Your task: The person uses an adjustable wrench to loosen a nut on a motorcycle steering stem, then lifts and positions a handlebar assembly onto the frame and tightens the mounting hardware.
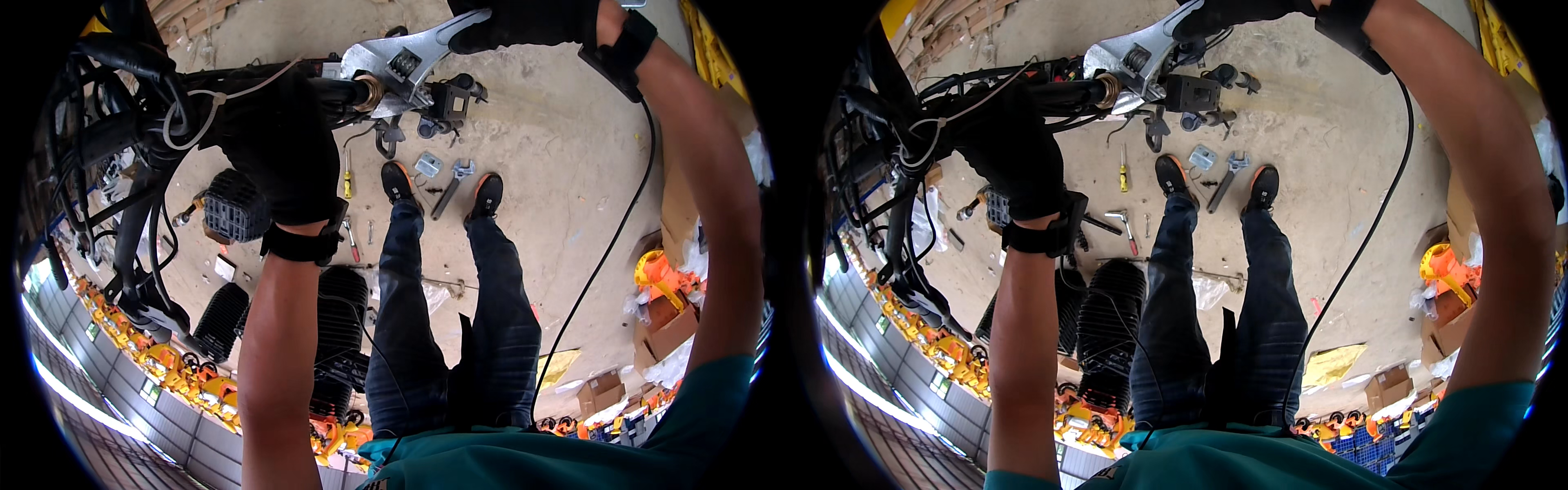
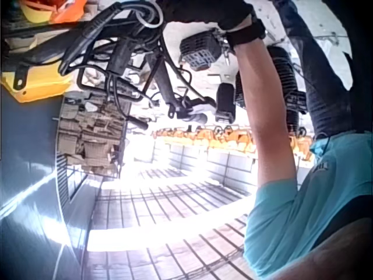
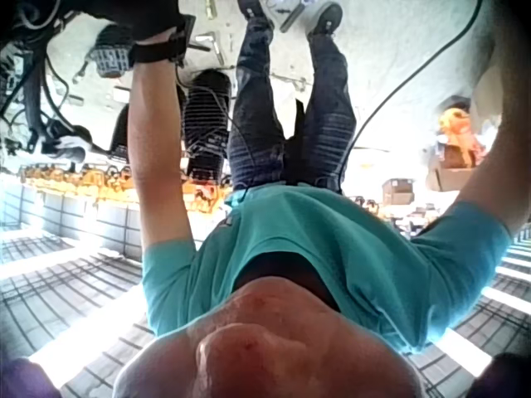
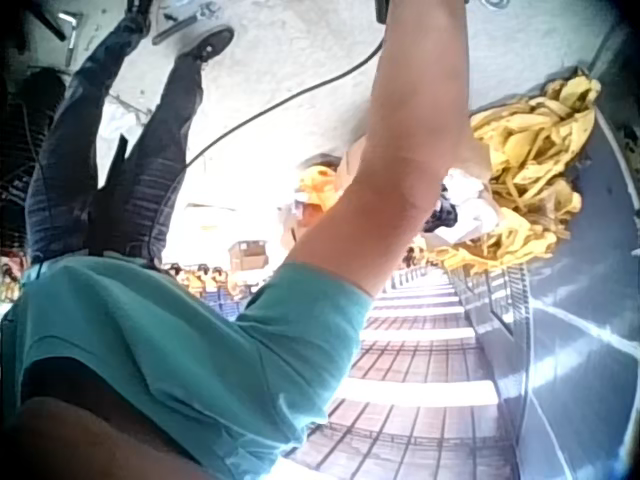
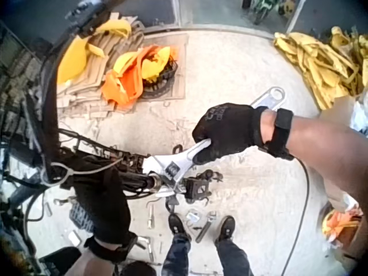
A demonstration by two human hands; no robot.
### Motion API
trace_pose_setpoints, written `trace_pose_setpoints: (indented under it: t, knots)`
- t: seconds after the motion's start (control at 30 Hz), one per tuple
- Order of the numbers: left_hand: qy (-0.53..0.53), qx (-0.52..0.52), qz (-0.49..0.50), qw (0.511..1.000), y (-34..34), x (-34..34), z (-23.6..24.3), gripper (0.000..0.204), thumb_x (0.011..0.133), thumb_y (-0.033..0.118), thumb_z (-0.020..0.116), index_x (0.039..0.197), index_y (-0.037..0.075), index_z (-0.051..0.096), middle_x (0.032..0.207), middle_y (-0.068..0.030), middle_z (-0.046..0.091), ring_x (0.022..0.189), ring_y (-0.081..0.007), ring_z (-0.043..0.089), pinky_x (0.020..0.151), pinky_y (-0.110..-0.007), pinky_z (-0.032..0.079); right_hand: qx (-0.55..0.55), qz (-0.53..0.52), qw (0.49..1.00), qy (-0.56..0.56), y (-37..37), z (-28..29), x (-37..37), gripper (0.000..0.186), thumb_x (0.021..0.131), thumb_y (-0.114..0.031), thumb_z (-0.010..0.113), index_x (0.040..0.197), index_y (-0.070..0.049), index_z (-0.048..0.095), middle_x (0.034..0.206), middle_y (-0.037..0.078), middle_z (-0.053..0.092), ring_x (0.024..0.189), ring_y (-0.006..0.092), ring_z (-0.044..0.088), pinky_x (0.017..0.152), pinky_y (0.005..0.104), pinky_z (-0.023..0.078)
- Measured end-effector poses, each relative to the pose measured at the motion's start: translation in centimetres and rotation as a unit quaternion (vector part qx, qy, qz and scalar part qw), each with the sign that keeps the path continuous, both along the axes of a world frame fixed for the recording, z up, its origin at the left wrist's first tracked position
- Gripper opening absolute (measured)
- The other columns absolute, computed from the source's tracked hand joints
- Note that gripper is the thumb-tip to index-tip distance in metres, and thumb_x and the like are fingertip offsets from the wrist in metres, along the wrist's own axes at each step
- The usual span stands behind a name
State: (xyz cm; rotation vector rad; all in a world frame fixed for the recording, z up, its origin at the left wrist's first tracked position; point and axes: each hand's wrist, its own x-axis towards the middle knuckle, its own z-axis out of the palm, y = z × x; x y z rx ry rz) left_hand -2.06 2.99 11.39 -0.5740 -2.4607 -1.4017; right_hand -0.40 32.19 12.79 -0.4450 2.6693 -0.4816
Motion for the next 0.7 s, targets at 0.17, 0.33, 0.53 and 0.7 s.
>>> trace_pose_setpoints:
  t: [0.17, 0.33, 0.53, 0.7]
  knots:
    - [-0.019, -0.02, -0.004, 1.0, 0.4, 0.2, 0.7, 0.01, 0.086, 0.009, 0.07, 0.089, -0.001, 0.07, 0.081, -0.0075, 0.071, 0.075, -0.0157, 0.068, 0.069, -0.028, 0.053, 0.012, -0.042, 0.998, -0.034, -0.4, 1.1, 1.0, 0.043, 0.08, -0.05, 0.069, 0.086, -0.008, 0.069, 0.081, 0.016, 0.067, 0.083, 0.0375, 0.064, 0.073, 0.0453, 0.05]
    - [-0.03, 0.008, 0.011, 0.999, 0.1, 0.5, 0.9, 0.01, 0.086, 0.008, 0.07, 0.088, -0.002, 0.07, 0.079, -0.008, 0.071, 0.073, -0.0156, 0.068, 0.068, -0.028, 0.052, -0.022, -0.018, 0.999, 0.029, -1.1, -0.5, 2.8, 0.034, 0.086, -0.043, 0.066, 0.092, -0.009, 0.067, 0.073, 0.011, 0.066, 0.069, 0.0281, 0.066, 0.065, 0.0394, 0.051]
    - [0.014, -0.038, -0.007, 0.999, 0.3, 0.3, 0.6, 0.01, 0.087, 0.008, 0.07, 0.088, -0.002, 0.069, 0.082, -0.0086, 0.071, 0.074, -0.0164, 0.068, 0.069, -0.028, 0.053, -0.073, -0.133, 0.982, 0.11, -4.0, -2.8, 11.5, 0.028, 0.087, -0.031, 0.07, 0.1, -0.007, 0.062, 0.078, 0.013, 0.066, 0.074, 0.0325, 0.066, 0.065, 0.0392, 0.052]
    - [-0.048, 0.082, -0.029, 0.995, 0.4, 0.6, 0.5, 0.012, 0.087, 0.01, 0.07, 0.088, -0.002, 0.067, 0.083, -0.0088, 0.069, 0.075, -0.0177, 0.067, 0.07, -0.031, 0.053, -0.236, -0.36, 0.902, 0.009, -13.1, -3.9, 18.2, 0.026, 0.087, -0.014, 0.068, 0.106, -0.004, 0.053, 0.077, 0.019, 0.062, 0.072, 0.039, 0.063, 0.061, 0.0452, 0.049]
